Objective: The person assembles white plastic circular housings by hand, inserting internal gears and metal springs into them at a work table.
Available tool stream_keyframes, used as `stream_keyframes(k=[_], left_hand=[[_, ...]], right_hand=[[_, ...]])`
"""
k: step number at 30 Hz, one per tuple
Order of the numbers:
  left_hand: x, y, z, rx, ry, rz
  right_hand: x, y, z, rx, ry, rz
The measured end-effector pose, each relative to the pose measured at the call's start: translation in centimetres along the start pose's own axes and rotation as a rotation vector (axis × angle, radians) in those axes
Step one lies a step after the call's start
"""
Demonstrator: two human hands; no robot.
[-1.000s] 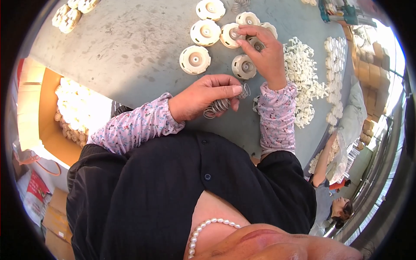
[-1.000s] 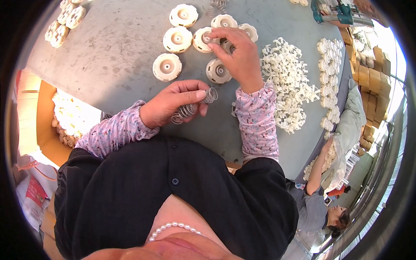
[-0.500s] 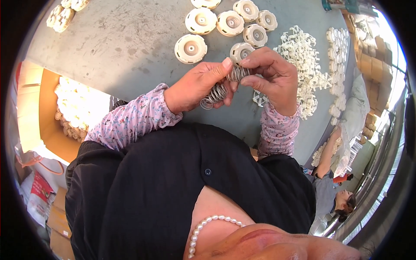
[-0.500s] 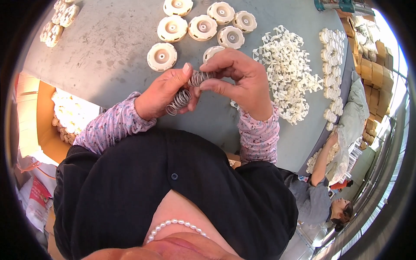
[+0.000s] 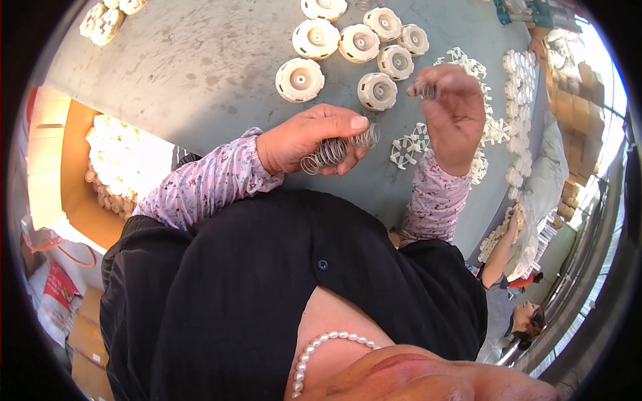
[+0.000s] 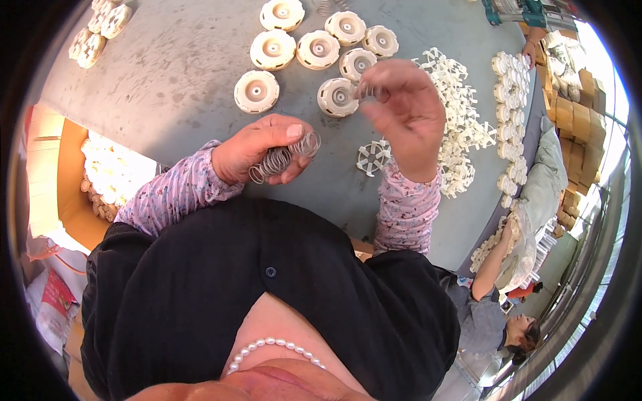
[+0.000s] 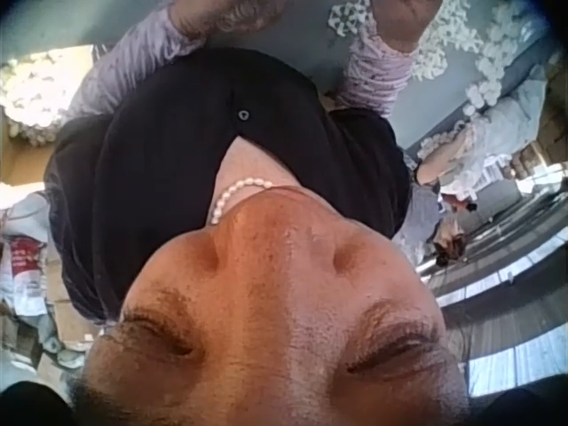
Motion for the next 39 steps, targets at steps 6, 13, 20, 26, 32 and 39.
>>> stream_keyframes(k=[6,13,20,26,32,39], left_hand=[[1.4,0.6,-0.1,0.017,-0.007,-0.1],[1.5,0.6,0.2,0.033,0.058,-0.125],[1.5,0.5,0.0,0.034,0.048,-0.09],[-0.3,0.6,-0.7,-0.093,-0.089,0.136],[-0.3,0.7,-1.1,-0.1,-0.036,0.161],[-0.1,0.5,-0.9,-0.077,0.009,0.158]], right_hand=[[-2.4,2.2,2.6,0.089,-0.156,0.243],[-7.1,7.4,6.1,0.256,-0.7,-0.015],[-4.5,7.3,6.6,0.262,-0.856,-0.278],[-1.1,0.6,4.2,0.33,-0.345,0.324],[-1.0,-0.9,3.7,0.193,-0.386,0.157],[-2.1,-1.7,4.3,0.114,-0.022,0.395]])
Point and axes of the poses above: each hand's wrist, its own y-axis towards the middle knuckle, its own z-axis out of the palm, x = y × z, the point moved 8 cm from there along y, towards the middle knuckle, and after that the axes turned 3 degrees about -x, right-handed, at the moved point
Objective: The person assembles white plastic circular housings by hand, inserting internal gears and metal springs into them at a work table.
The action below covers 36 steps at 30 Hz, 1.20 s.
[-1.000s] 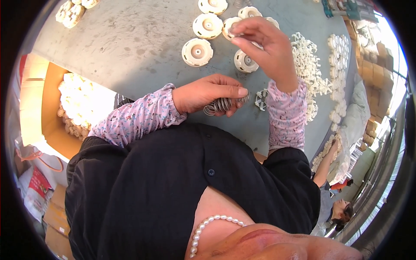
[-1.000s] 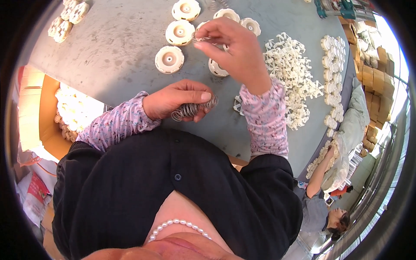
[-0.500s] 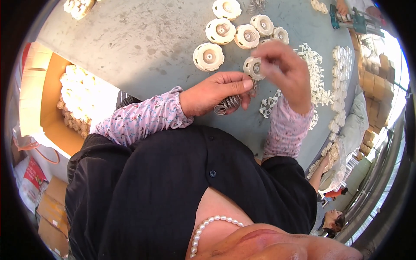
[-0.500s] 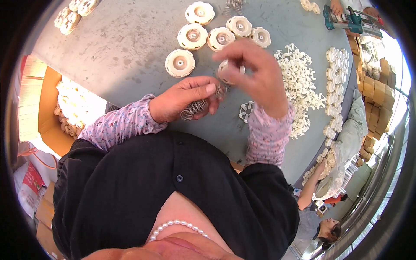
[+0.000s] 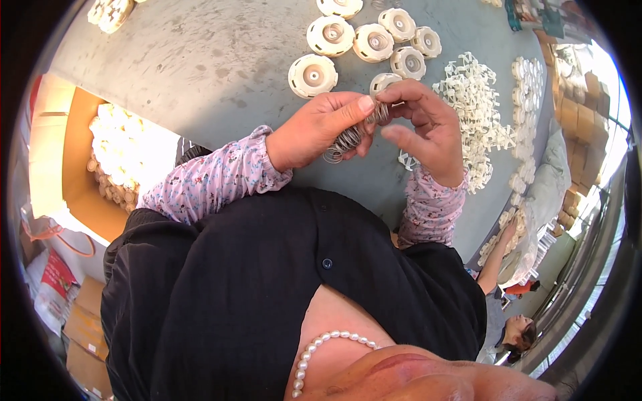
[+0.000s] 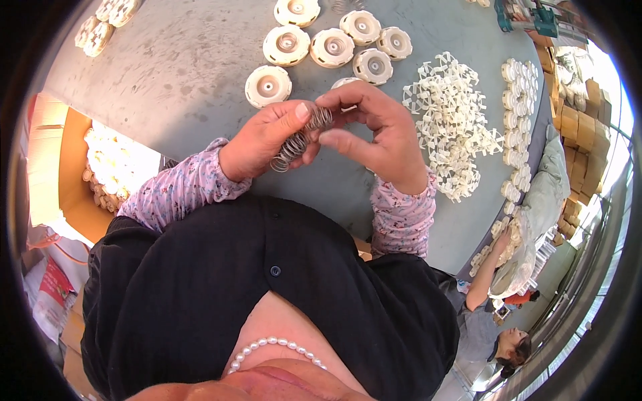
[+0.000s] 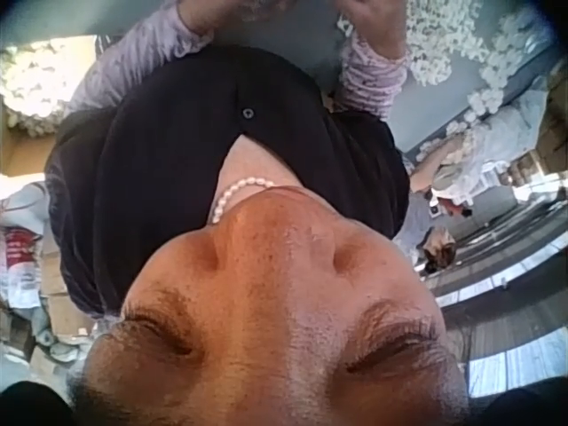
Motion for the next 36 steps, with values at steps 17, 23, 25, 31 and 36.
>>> stream_keyframes(k=[17,23,25,31,36], left_hand=[[-0.5,-0.8,1.1,0.109,0.091,-0.067],[0.1,-0.1,0.3,-0.007,0.291,0.056],[-0.1,0.0,0.1,-0.047,0.236,0.038],[1.0,-0.8,1.3,0.162,0.041,-0.233],[2.6,-1.8,3.4,0.43,0.211,-0.388]], right_hand=[[1.0,0.0,-0.3,0.077,0.061,-0.134],[-0.9,-1.0,-1.2,0.13,-0.148,0.229],[-0.7,-1.1,-1.4,0.107,-0.18,0.114],[1.2,-0.9,-2.8,-0.237,0.03,-0.095],[-0.7,1.5,-0.1,-0.148,-0.201,-0.163]])
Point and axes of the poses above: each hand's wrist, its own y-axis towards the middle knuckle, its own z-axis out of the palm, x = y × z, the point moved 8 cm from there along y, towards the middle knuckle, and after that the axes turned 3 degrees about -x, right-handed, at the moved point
